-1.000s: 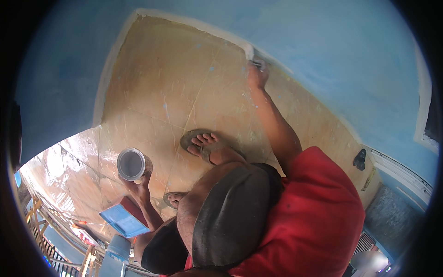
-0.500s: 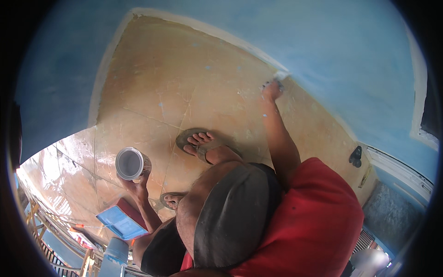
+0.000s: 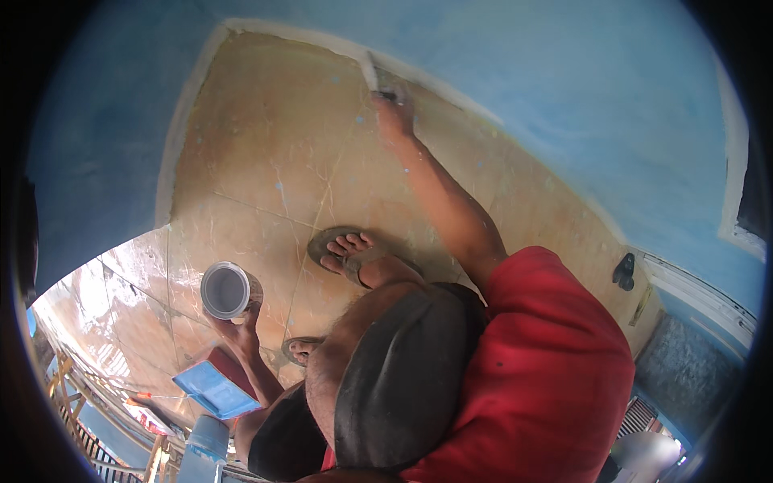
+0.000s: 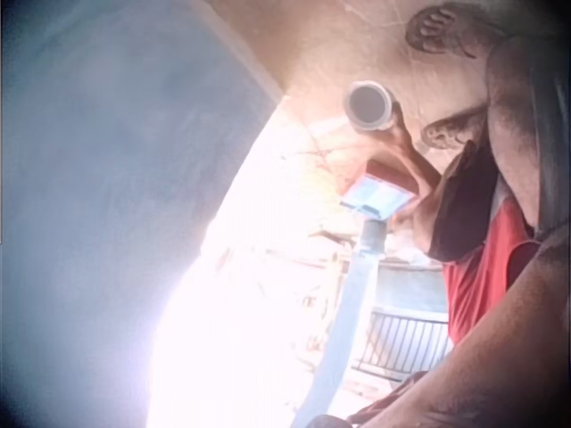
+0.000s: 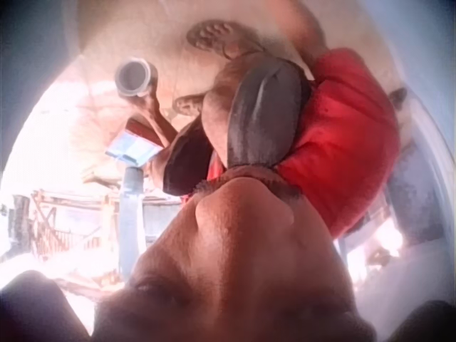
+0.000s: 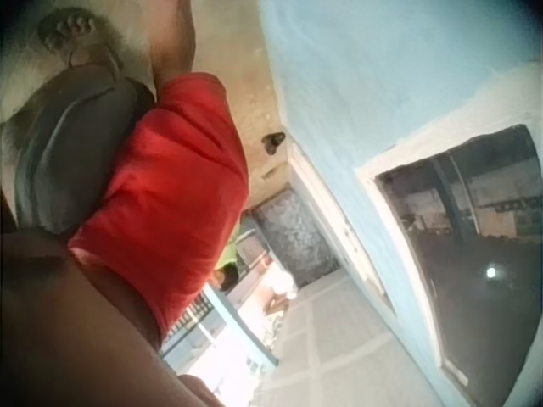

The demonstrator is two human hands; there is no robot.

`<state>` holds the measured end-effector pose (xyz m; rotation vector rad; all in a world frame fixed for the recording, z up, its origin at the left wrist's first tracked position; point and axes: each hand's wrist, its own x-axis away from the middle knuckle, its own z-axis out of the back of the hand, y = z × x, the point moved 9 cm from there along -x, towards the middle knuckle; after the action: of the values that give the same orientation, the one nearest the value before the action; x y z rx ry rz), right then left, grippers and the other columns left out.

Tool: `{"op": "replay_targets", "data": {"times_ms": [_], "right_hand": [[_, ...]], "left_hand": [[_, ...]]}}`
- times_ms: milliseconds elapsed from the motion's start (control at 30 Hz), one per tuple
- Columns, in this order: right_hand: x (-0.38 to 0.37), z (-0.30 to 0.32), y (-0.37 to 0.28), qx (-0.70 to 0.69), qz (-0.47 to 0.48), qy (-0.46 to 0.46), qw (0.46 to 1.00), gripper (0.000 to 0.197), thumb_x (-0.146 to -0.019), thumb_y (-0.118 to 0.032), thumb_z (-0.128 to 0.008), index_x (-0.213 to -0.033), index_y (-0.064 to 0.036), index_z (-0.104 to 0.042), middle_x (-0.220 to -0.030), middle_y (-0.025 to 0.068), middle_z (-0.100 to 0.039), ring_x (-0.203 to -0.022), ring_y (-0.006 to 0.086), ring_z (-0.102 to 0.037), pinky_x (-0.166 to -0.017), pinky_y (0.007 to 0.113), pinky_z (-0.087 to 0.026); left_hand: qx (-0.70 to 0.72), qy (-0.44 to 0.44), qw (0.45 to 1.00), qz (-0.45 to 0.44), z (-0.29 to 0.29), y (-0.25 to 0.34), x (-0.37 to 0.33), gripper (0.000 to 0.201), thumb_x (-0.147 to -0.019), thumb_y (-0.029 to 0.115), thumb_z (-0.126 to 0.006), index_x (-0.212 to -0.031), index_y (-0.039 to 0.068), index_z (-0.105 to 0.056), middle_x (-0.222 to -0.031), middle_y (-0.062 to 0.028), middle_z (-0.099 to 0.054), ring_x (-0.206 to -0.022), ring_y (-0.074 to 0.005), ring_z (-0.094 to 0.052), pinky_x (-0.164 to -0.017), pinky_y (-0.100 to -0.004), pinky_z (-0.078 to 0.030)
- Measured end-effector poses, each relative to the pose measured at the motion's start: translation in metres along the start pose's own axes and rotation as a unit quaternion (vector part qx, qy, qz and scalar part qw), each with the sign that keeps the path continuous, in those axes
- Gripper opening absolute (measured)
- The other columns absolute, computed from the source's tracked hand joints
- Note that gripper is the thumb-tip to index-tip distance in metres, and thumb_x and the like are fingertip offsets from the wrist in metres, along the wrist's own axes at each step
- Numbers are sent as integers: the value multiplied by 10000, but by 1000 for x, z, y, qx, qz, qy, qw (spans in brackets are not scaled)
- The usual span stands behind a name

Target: The person paints the lower edge of a wall where it meets the tiled floor using a paintbrush and a small container of white paint. They repeatedly dip the brush and apply paint along the baseboard area, moving around the room to cover different sections.

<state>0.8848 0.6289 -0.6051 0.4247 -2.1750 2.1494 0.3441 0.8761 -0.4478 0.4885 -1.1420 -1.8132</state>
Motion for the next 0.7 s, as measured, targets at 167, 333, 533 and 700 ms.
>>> {"op": "replay_targets", "data": {"times_ms": [167, 333, 533, 700], "right_hand": [[-3, 119, -6, 151, 121, 127, 973, 138, -921, -138, -809, -998, -73, -714, -747, -23, -605, -583, 82, -524, -493, 290, -398], [52, 220, 4, 76, 16, 273, 959, 153, -941, -155, -795, -929, -52, -684, -758, -12, -580, -598, 110, -515, -536, 321, -427], [81, 253, 38, -146, -59, 375, 914, 178, -996, -137, -715, -917, -113, -557, -672, 6, -506, -485, 138, -461, -408, 320, -351], [17, 136, 45, -124, -67, 301, 943, 214, -972, -102, -730, -955, -92, -517, -761, 58, -568, -567, 182, -558, -414, 360, -434]], "left_hand": [[-5, 12, 1000, 11, 1, -7, 2, 1004, -696, 149, -943, -1544, 19, -421, -1434, -151, -555, -1324, -287, -547, -1176, -462, -395], [6, 6, 999, 32, 1, -15, 2, 1020, -695, 165, -943, -1554, 22, -414, -1444, -151, -555, -1333, -283, -545, -1180, -462, -395], [16, 13, 999, 31, -2, -8, 0, 1016, -690, 183, -944, -1543, 15, -419, -1424, -154, -574, -1319, -290, -567, -1163, -447, -418], [19, -7, 999, 27, -11, 1, -2, 1011, -680, 204, -946, -1531, 4, -439, -1398, -161, -588, -1300, -292, -581, -1138, -446, -445]]}}
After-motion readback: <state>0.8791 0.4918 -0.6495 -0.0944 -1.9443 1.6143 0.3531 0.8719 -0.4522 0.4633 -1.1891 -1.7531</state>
